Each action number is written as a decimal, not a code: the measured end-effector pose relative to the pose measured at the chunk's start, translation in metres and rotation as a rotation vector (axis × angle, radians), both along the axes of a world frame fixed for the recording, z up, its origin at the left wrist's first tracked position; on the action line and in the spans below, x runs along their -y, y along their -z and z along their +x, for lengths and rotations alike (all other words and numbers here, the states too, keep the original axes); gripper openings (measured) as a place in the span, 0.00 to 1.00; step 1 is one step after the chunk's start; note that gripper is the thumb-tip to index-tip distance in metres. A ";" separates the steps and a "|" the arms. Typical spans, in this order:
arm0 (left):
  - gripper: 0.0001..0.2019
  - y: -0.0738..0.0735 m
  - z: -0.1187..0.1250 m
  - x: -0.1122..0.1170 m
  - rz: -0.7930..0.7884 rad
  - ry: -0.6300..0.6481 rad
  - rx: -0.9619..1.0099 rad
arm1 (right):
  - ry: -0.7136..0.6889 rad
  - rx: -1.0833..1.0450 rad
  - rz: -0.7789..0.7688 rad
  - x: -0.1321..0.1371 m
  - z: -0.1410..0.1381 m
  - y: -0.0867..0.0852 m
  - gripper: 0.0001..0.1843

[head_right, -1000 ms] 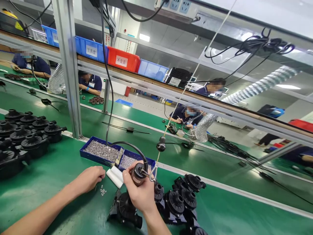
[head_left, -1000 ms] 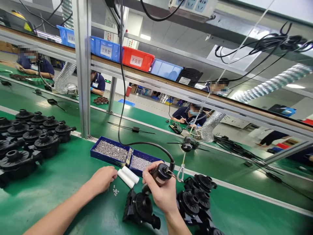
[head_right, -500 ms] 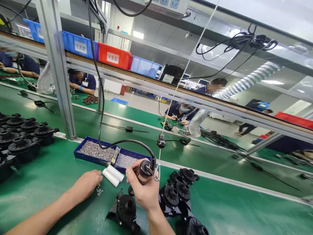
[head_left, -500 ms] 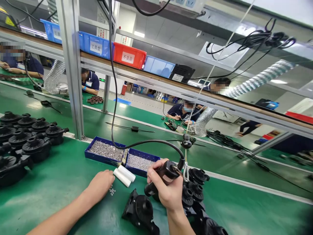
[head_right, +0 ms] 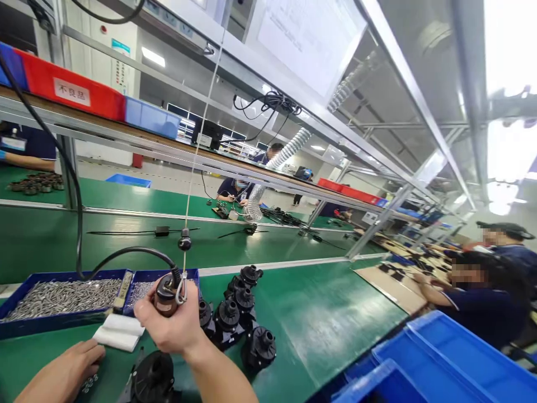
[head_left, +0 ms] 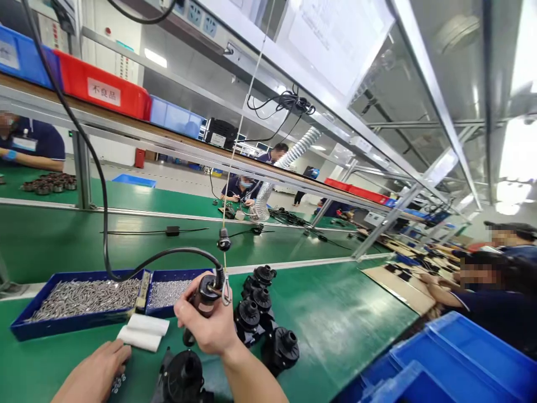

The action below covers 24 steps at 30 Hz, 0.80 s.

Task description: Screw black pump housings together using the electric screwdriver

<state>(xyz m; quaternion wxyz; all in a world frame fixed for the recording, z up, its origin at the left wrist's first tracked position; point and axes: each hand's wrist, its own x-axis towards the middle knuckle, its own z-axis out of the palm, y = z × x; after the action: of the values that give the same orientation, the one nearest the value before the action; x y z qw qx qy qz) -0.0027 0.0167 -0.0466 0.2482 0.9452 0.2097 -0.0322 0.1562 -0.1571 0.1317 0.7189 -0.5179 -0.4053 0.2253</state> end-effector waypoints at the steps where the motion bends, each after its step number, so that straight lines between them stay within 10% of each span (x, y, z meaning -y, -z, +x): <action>1: 0.17 0.001 0.000 0.001 0.011 0.019 0.005 | 0.000 -0.004 -0.001 0.001 -0.001 -0.001 0.22; 15: 0.14 -0.003 -0.001 0.000 -0.010 -0.002 0.119 | 0.036 0.096 0.008 0.001 0.001 -0.003 0.21; 24: 0.13 -0.037 -0.007 0.003 0.076 -0.099 0.039 | 0.038 0.146 0.048 0.009 0.003 -0.009 0.13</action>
<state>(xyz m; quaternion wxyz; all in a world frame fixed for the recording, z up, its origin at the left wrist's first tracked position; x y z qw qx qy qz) -0.0099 0.0138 -0.0096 0.2178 0.9428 0.2524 0.0066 0.1594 -0.1666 0.1405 0.7036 -0.5232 -0.4522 0.1636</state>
